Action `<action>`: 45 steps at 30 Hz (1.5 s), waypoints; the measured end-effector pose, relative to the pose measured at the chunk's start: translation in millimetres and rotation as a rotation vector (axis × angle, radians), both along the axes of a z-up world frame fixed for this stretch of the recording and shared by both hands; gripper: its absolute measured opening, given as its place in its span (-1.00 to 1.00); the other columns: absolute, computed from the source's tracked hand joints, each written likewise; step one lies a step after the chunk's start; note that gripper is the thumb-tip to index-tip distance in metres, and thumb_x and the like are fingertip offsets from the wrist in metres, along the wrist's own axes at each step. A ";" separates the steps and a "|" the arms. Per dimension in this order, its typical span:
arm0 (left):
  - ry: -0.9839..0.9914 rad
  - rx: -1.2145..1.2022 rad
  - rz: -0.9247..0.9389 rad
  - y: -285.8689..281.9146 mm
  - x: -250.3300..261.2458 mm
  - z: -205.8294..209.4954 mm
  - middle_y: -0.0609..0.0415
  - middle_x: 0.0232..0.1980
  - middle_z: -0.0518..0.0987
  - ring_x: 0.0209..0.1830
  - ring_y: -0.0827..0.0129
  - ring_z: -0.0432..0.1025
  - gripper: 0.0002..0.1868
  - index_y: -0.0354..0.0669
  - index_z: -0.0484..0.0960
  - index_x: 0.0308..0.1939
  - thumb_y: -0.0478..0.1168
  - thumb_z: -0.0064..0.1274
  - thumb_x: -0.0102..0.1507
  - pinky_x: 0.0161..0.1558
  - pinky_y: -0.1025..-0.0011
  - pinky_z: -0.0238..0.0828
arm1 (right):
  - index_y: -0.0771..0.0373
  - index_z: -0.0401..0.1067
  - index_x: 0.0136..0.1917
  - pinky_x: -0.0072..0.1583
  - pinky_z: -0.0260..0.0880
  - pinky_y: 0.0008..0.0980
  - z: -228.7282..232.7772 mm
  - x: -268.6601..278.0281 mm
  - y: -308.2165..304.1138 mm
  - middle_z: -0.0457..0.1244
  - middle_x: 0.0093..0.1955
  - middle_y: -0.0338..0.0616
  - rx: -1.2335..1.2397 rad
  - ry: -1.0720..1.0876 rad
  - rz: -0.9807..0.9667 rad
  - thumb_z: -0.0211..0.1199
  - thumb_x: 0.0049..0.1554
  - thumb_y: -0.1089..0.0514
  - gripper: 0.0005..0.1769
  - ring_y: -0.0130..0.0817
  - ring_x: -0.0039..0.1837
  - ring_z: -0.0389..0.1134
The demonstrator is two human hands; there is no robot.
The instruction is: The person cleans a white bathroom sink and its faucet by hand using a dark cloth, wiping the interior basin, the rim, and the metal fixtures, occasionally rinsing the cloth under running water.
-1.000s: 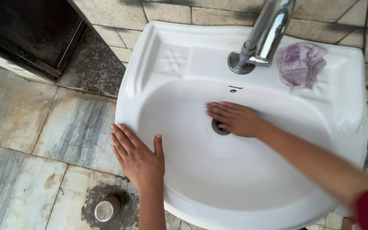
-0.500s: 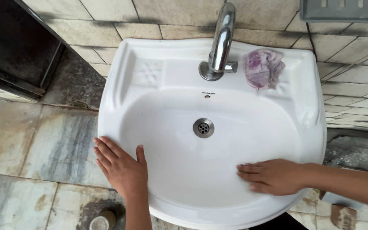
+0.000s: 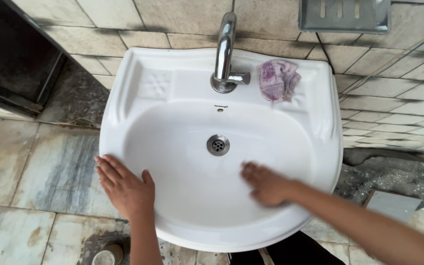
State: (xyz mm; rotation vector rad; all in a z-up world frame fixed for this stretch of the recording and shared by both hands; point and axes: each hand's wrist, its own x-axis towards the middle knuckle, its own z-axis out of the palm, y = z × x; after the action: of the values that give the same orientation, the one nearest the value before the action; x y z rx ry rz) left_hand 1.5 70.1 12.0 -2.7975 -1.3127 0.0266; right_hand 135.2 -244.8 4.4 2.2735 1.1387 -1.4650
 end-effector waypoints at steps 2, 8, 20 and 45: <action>0.009 -0.015 0.026 -9.7 -4.8 2.6 -0.26 0.68 -0.24 0.67 -0.02 -0.24 0.13 -0.38 -0.30 0.60 0.13 0.02 0.23 0.59 0.22 -0.17 | 0.33 -0.45 0.67 0.64 -0.53 -0.15 -4.7 -23.4 12.1 -0.62 0.73 0.09 0.191 0.118 0.076 -0.27 0.37 -0.13 -0.18 -0.10 0.74 -0.64; -0.003 -0.004 0.031 -26.3 -12.3 5.3 -0.26 0.65 -0.21 0.65 -0.04 -0.24 0.09 -0.41 -0.24 0.58 0.09 0.03 0.22 0.56 0.18 -0.20 | 0.22 -0.23 0.66 0.67 -0.39 -0.17 1.8 -17.0 -7.3 -0.39 0.76 -0.08 0.275 0.316 0.101 -0.27 0.31 -0.13 -0.24 -0.24 0.76 -0.43; -0.126 -0.045 0.101 -33.7 -16.7 7.4 -0.12 0.68 -0.15 0.66 0.09 -0.18 0.05 -0.30 -0.17 0.60 0.06 0.03 0.21 0.56 0.20 -0.16 | 0.43 -0.52 0.65 0.64 -0.59 -0.16 -8.9 5.1 -15.9 -0.63 0.73 0.14 -0.015 -0.076 0.036 -0.26 0.37 -0.16 -0.12 -0.03 0.73 -0.66; -0.090 -0.052 0.127 -32.0 -16.0 4.9 -0.08 0.67 -0.15 0.64 0.11 -0.18 0.05 -0.25 -0.19 0.60 0.18 -0.05 0.23 0.54 0.19 -0.13 | 0.24 -0.65 0.66 0.64 -0.62 -0.01 -47.8 -38.6 46.8 -0.76 0.73 0.03 0.129 0.134 -0.040 -0.27 0.34 -0.33 -0.02 -0.07 0.72 -0.81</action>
State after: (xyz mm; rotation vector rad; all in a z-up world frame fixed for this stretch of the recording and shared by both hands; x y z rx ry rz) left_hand -14.6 38.2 16.9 -2.7833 -1.5294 -0.0617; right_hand 96.6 -198.0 -43.4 2.3246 1.2667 -1.6255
